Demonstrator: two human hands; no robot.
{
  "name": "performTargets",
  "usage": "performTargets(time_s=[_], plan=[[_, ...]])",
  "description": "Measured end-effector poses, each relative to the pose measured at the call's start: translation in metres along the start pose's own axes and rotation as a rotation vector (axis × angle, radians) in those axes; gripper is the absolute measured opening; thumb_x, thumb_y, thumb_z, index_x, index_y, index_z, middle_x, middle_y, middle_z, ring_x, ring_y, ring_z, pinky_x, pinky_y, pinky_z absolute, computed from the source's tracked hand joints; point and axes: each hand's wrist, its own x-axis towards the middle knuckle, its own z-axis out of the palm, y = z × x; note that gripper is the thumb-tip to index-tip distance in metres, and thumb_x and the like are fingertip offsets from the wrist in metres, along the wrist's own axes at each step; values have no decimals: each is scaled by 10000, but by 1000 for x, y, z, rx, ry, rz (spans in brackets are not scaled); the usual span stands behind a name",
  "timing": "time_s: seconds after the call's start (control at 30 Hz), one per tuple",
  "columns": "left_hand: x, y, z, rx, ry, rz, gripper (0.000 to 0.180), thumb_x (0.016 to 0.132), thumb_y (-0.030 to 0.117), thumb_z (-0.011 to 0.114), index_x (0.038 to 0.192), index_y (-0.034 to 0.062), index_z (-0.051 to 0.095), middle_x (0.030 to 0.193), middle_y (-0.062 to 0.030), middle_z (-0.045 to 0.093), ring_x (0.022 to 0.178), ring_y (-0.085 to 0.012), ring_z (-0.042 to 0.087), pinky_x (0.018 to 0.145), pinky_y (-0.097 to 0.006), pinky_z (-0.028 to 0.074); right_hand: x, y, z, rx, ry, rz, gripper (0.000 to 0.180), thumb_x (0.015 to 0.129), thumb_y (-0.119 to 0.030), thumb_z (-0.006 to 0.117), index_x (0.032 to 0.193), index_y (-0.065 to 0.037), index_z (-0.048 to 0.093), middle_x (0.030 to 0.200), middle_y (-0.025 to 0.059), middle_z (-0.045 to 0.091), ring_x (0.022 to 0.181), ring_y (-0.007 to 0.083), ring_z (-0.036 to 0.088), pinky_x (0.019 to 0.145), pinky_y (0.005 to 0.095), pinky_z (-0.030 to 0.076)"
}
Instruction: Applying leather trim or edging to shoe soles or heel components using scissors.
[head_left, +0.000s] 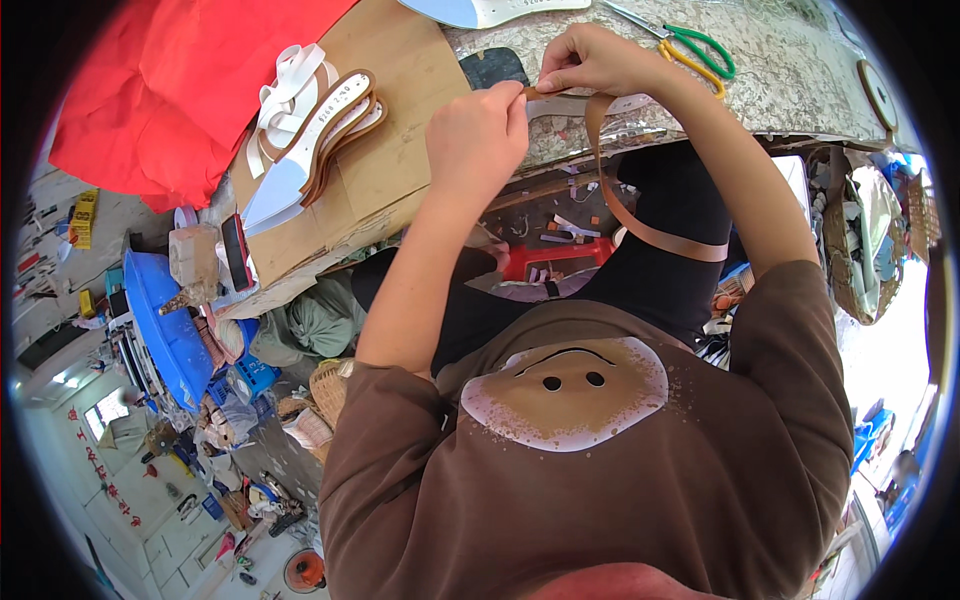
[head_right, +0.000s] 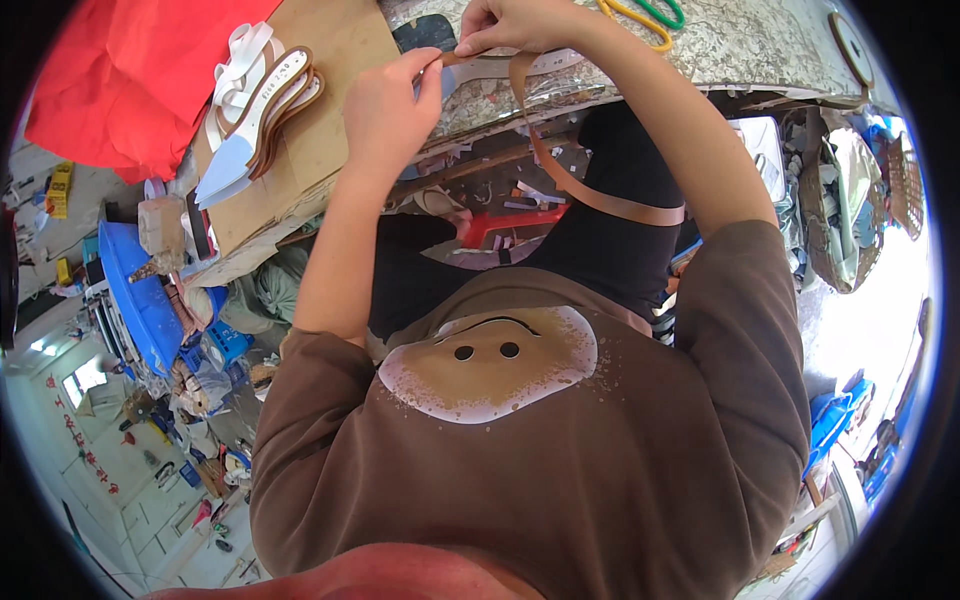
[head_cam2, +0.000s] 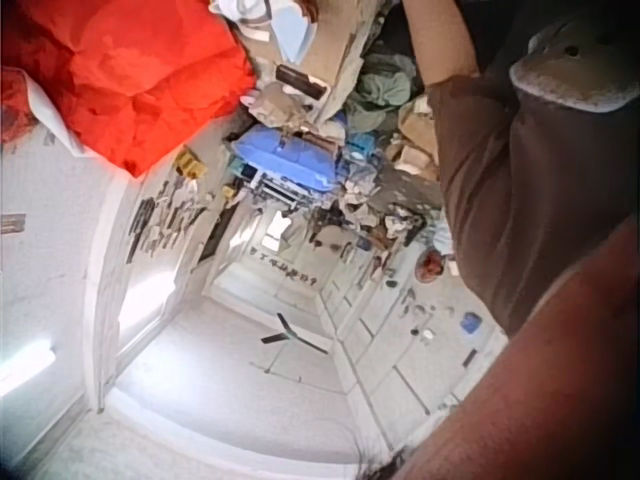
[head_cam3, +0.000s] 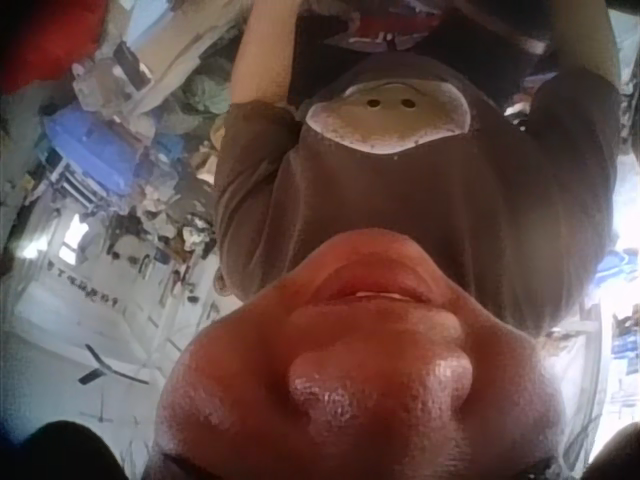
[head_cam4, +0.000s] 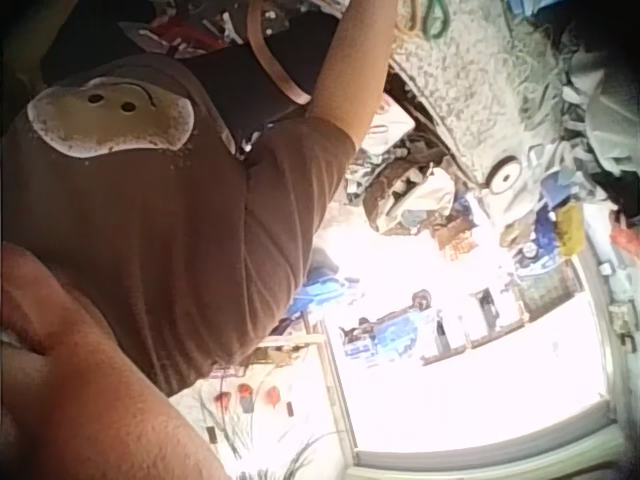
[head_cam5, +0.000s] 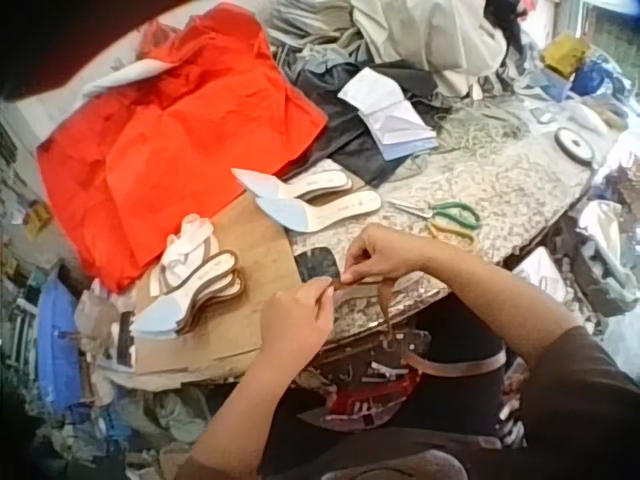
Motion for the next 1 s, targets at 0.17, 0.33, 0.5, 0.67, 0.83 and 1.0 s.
performTargets(time_s=[0.17, 0.33, 0.5, 0.67, 0.83, 1.0], plan=[[15, -7, -1, -8, -123, 8, 196, 866, 244, 614, 938, 103, 731, 747, -129, 686, 691, -292, 667, 641, -392, 507, -5, 3, 8, -22, 226, -200, 191, 859, -186, 731, 867, 3, 707, 697, 16, 608, 627, 76, 508, 579, 258, 417], [7, -5, 4, -12, -50, 44, 180, 857, 232, 619, 904, 96, 727, 716, -128, 674, 673, -309, 656, 620, -400, 498, 2, 17, 4, 107, 110, -289, 198, 863, -196, 733, 873, 1, 708, 673, -18, 591, 602, 59, 466, 580, 242, 395], [9, -5, 1, -8, -47, 60, 179, 846, 225, 622, 904, 92, 727, 712, -131, 673, 671, -328, 653, 620, -411, 500, 0, 13, 0, 97, 23, -34, 213, 859, -220, 743, 855, -9, 711, 645, -29, 586, 600, 51, 481, 563, 240, 398], [22, -7, -1, 50, -81, 123, 182, 839, 220, 625, 891, 76, 724, 721, -136, 674, 677, -334, 651, 647, -417, 509, -4, -2, 11, -17, 119, 36, 205, 845, -217, 747, 856, -15, 711, 642, -1, 609, 599, 71, 528, 558, 258, 424], [42, -6, -3, 64, -329, 133, 193, 822, 215, 634, 880, 53, 719, 750, -155, 673, 747, -342, 657, 682, -423, 512, -15, -16, 28, -349, 356, 36, 164, 824, -203, 718, 826, -41, 689, 692, 108, 649, 628, 254, 607, 603, 350, 475], [52, -11, 2, 22, -386, 191, 160, 788, 147, 606, 850, 64, 728, 797, -177, 666, 784, -358, 648, 713, -441, 524, -27, -27, 47, -518, 507, 46, 116, 828, -170, 665, 832, -55, 657, 795, 117, 652, 749, 320, 637, 654, 421, 505]])
